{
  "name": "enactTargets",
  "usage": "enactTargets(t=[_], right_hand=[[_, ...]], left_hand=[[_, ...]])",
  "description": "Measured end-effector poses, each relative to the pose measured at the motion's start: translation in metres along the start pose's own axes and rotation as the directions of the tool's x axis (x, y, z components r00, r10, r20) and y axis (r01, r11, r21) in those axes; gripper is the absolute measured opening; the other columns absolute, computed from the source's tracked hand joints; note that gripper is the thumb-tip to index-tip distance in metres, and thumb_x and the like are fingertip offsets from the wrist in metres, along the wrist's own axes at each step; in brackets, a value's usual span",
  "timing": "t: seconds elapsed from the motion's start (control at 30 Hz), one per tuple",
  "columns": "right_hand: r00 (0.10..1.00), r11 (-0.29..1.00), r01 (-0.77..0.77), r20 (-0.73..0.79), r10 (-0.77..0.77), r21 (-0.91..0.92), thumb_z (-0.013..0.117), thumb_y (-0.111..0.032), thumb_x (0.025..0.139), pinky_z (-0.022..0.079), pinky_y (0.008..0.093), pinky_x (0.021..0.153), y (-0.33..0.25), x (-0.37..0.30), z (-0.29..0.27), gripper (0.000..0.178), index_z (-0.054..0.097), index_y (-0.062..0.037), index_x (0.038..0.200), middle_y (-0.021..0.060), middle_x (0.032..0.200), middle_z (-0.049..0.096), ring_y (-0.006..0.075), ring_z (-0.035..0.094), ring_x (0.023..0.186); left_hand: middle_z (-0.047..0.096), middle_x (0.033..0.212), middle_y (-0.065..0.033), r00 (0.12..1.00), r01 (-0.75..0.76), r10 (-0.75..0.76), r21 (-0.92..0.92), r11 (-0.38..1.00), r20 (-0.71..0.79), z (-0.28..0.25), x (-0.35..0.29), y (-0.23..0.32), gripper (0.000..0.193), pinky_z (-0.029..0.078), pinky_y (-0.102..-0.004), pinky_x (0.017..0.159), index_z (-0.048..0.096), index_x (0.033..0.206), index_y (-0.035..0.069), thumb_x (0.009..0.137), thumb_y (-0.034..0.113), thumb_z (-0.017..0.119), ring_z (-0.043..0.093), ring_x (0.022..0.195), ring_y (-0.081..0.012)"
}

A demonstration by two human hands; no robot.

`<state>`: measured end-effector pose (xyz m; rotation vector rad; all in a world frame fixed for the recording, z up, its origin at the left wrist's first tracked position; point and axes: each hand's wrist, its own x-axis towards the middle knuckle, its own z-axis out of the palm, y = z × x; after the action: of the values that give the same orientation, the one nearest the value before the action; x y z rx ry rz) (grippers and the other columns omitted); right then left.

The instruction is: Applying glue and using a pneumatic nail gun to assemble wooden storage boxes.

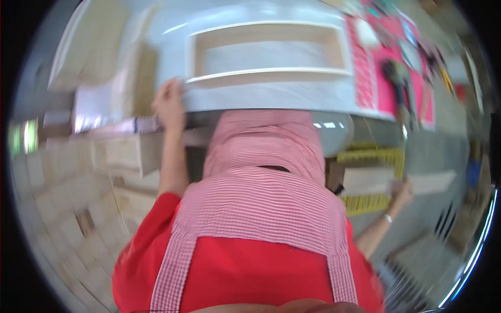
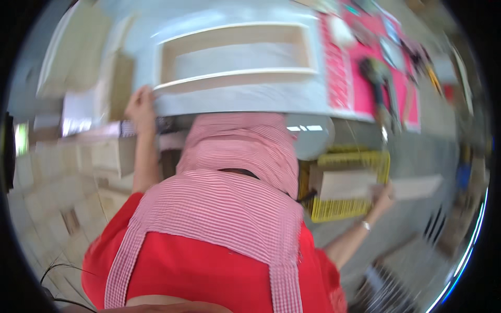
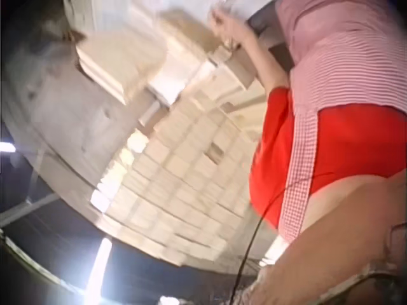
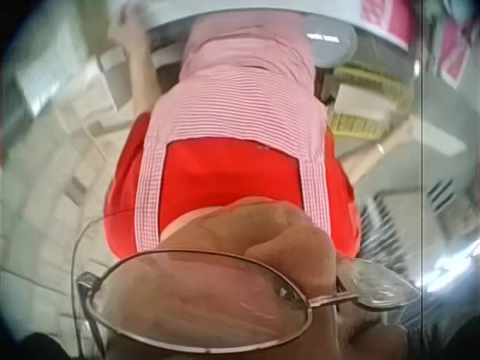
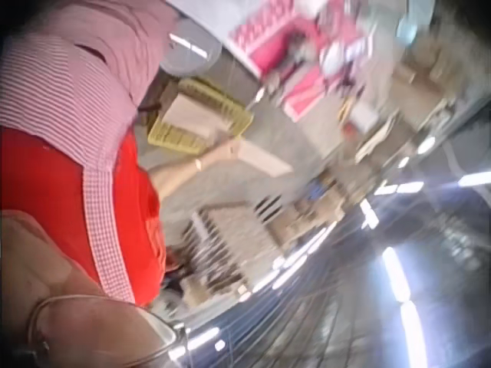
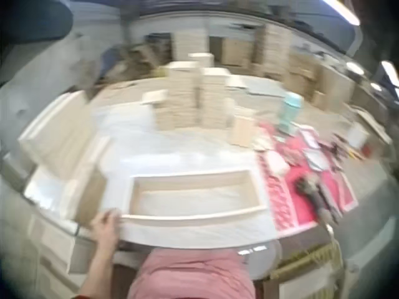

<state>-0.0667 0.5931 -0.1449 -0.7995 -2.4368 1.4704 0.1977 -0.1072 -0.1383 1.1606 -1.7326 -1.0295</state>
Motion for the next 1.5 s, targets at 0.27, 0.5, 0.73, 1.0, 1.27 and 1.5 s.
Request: enactTargets(t=[0.27, 0.5, 0.73, 1.0, 1.27, 1.5], right_hand=[[0.234, 0.541, 0.832, 0.809, -0.539, 0.120, 0.077, -0.023, 0.076, 0.033, 0.0423, 0.113, -0.253, -0.069, 0.134, 0.097, 0.024, -0.0054, 0.155, 0.0134, 0.156, 0.031, 0.0266, 0.037, 0.140], [-0.443, -0.040, 0.884, 0.806, -0.394, 0.466, 0.080, -0.016, 0.052, 0.030, 0.0455, 0.116, -0.339, -0.196, 0.254, 0.115, 0.027, -0.0052, 0.153, 0.0187, 0.152, 0.038, 0.0360, 0.036, 0.141], [-0.561, -0.168, 0.827, 0.769, -0.306, 0.537, 0.079, -0.015, 0.051, 0.027, 0.0437, 0.118, -0.356, -0.217, 0.287, 0.114, 0.028, -0.0066, 0.153, 0.0185, 0.151, 0.038, 0.0365, 0.035, 0.141], [-0.571, -0.187, 0.821, 0.783, -0.248, 0.539, 0.079, -0.017, 0.054, 0.027, 0.0421, 0.119, -0.354, -0.205, 0.308, 0.110, 0.030, -0.0059, 0.152, 0.0196, 0.152, 0.037, 0.0356, 0.035, 0.142], [-0.579, -0.219, 0.815, 0.771, -0.264, 0.537, 0.081, -0.027, 0.061, 0.029, 0.0467, 0.117, -0.339, -0.200, 0.324, 0.106, 0.030, -0.0078, 0.151, 0.0216, 0.152, 0.036, 0.0359, 0.036, 0.141], [-0.583, -0.241, 0.812, 0.767, -0.268, 0.532, 0.084, -0.024, 0.058, 0.028, 0.0458, 0.118, -0.332, -0.196, 0.326, 0.111, 0.027, -0.0096, 0.153, 0.0199, 0.153, 0.036, 0.0346, 0.035, 0.142]], left_hand=[[0.069, 0.100, -0.0061, 0.978, -0.137, 0.119, 0.103, 0.985, 0.169, -0.026, -0.029, 0.049, 0.030, 0.050, -0.0297, 0.080, 0.070, 0.111, 0.004, 0.084, 0.017, 0.074, 0.066, 0.089, -0.0151], [0.069, 0.102, -0.0090, 0.932, -0.246, 0.194, 0.141, 0.959, 0.306, -0.016, -0.028, 0.067, 0.035, 0.051, -0.0322, 0.085, 0.070, 0.111, 0.003, 0.081, 0.021, 0.078, 0.066, 0.093, -0.0185], [0.071, 0.095, -0.0104, 0.937, -0.261, 0.216, 0.136, 0.956, 0.275, -0.013, -0.023, 0.079, 0.030, 0.052, -0.0321, 0.081, 0.073, 0.104, 0.001, 0.080, 0.019, 0.078, 0.068, 0.090, -0.0203], [0.071, 0.087, -0.0125, 0.887, -0.437, 0.366, 0.252, 0.864, 0.283, -0.005, -0.018, 0.086, 0.027, 0.052, -0.0322, 0.075, 0.073, 0.096, -0.001, 0.080, 0.019, 0.080, 0.069, 0.082, -0.0216], [0.071, 0.085, -0.0118, 0.885, -0.422, 0.341, 0.239, 0.874, 0.316, -0.012, -0.014, 0.095, 0.021, 0.051, -0.0281, 0.073, 0.074, 0.097, -0.002, 0.080, 0.010, 0.079, 0.066, 0.076, -0.0171], [0.072, 0.084, -0.0129, 0.896, -0.401, 0.321, 0.245, 0.883, 0.307, -0.010, -0.015, 0.097, 0.022, 0.052, -0.0305, 0.070, 0.074, 0.094, -0.002, 0.078, 0.011, 0.080, 0.068, 0.074, -0.0205]])
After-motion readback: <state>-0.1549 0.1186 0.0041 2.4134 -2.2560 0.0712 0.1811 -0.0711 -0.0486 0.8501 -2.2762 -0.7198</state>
